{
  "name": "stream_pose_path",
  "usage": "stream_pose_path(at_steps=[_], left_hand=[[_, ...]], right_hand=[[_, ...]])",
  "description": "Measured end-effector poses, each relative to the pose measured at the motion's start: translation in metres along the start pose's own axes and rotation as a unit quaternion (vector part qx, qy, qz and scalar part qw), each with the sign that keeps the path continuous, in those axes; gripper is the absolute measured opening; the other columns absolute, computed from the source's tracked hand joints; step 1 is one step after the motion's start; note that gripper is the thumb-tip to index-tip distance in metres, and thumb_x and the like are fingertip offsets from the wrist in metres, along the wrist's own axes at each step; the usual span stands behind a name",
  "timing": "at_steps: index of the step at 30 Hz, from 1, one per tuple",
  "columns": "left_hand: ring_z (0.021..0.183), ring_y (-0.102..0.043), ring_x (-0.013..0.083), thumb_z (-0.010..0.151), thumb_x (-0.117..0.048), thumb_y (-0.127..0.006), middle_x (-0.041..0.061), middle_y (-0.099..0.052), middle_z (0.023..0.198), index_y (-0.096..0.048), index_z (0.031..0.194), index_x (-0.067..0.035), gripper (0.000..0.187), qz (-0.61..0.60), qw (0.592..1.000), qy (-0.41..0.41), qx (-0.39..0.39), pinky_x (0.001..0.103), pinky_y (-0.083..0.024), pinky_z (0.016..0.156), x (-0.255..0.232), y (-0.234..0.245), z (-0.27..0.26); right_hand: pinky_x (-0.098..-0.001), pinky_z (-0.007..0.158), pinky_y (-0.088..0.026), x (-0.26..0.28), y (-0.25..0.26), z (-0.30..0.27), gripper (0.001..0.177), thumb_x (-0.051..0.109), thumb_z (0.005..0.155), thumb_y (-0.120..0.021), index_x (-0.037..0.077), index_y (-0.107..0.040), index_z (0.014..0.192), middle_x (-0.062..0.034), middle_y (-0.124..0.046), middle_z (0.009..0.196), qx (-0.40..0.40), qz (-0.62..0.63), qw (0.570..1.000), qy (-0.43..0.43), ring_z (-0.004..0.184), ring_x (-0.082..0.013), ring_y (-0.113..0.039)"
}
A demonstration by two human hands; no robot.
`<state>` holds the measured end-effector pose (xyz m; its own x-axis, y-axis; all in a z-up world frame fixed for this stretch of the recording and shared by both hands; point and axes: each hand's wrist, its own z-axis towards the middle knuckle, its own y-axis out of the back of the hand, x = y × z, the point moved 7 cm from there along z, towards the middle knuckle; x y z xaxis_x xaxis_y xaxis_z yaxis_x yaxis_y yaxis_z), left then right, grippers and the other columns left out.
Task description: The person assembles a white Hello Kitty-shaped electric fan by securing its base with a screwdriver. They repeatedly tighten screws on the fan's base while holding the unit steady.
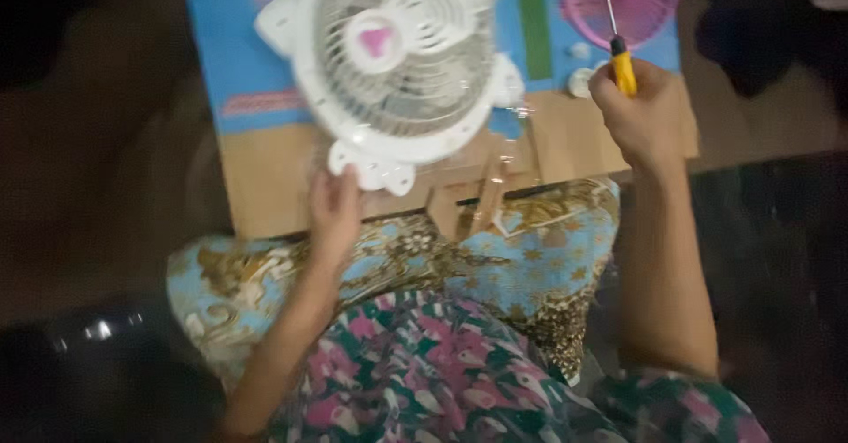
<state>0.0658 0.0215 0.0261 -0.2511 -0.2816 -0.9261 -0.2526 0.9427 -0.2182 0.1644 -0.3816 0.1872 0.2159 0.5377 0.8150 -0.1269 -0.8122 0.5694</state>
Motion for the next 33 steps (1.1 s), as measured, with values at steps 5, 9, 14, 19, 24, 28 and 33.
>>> stream_pose_path(at_steps=[5, 9, 14, 19, 24, 28, 33], left_hand=[[0.112, -0.070, 0.0265, 0.108, -0.018, -0.050, 0.015, -0.067, 0.124, -0.052, 0.137, 0.000, 0.034, -0.055, 0.998, 0.038, 0.001, 0.046, -0.061, 0.101, -0.007, -0.013, -0.003], [0.120, -0.068, 0.0265, 0.109, -0.017, -0.049, 0.015, -0.064, 0.133, -0.051, 0.136, 0.001, 0.033, -0.109, 0.993, 0.026, 0.029, 0.046, -0.055, 0.104, -0.009, -0.021, -0.004], [0.119, -0.069, 0.0287, 0.109, -0.019, -0.048, 0.016, -0.065, 0.131, -0.053, 0.134, 0.001, 0.032, -0.091, 0.995, 0.041, 0.028, 0.046, -0.055, 0.103, -0.003, -0.018, -0.002], [0.119, -0.069, 0.0299, 0.110, -0.020, -0.050, 0.017, -0.065, 0.132, -0.053, 0.133, 0.002, 0.031, -0.099, 0.994, 0.033, 0.028, 0.048, -0.056, 0.103, -0.003, -0.019, -0.002], [0.119, -0.068, 0.0288, 0.108, -0.020, -0.050, 0.015, -0.065, 0.132, -0.052, 0.135, -0.001, 0.034, -0.084, 0.995, 0.054, 0.007, 0.047, -0.059, 0.104, 0.013, -0.005, 0.003], [0.117, -0.069, 0.0264, 0.108, -0.023, -0.051, 0.015, -0.066, 0.130, -0.052, 0.136, -0.001, 0.036, -0.109, 0.993, 0.046, 0.024, 0.044, -0.060, 0.102, 0.012, -0.008, 0.008], [0.107, -0.069, 0.0182, 0.103, -0.022, -0.064, 0.012, -0.070, 0.124, -0.058, 0.137, 0.004, 0.043, 0.002, 1.000, 0.005, -0.016, 0.034, -0.060, 0.088, 0.021, 0.007, 0.004]], right_hand=[[-0.0248, 0.059, -0.044, -0.097, 0.023, 0.059, 0.019, 0.022, 0.098, -0.074, 0.004, -0.070, 0.099, 0.0053, -0.061, 0.080, -0.058, 0.035, 0.996, 0.049, 0.070, -0.0044, -0.054], [-0.0280, 0.059, -0.047, -0.130, 0.010, 0.080, 0.019, 0.018, 0.092, -0.073, -0.001, -0.071, 0.097, 0.0027, -0.063, 0.078, -0.036, 0.017, 0.998, 0.038, 0.069, -0.0066, -0.056], [-0.0303, 0.055, -0.046, -0.123, 0.009, 0.080, 0.019, 0.017, 0.092, -0.075, -0.001, -0.068, 0.093, -0.0024, -0.062, 0.072, -0.018, 0.028, 0.998, 0.052, 0.063, -0.0102, -0.057], [-0.0317, 0.049, -0.044, -0.133, 0.008, 0.078, 0.019, 0.019, 0.090, -0.072, 0.000, -0.066, 0.092, -0.0030, -0.061, 0.070, 0.001, 0.072, 0.997, -0.019, 0.056, -0.0116, -0.057], [-0.0263, 0.059, -0.047, -0.110, 0.021, 0.071, 0.021, 0.022, 0.100, -0.075, 0.001, -0.073, 0.102, 0.0025, -0.065, 0.082, -0.057, 0.007, 0.995, 0.085, 0.071, -0.0049, -0.057], [-0.0242, 0.050, -0.034, -0.071, 0.026, 0.040, 0.026, 0.031, 0.107, -0.065, 0.006, -0.073, 0.107, 0.0069, -0.055, 0.071, -0.024, 0.059, 0.998, 0.009, 0.058, -0.0033, -0.046], [-0.0244, 0.052, -0.024, 0.022, -0.018, -0.025, 0.029, 0.029, 0.117, -0.055, 0.003, -0.066, 0.111, 0.0080, -0.041, 0.070, 0.111, 0.172, 0.979, 0.012, 0.058, -0.0030, -0.033]])
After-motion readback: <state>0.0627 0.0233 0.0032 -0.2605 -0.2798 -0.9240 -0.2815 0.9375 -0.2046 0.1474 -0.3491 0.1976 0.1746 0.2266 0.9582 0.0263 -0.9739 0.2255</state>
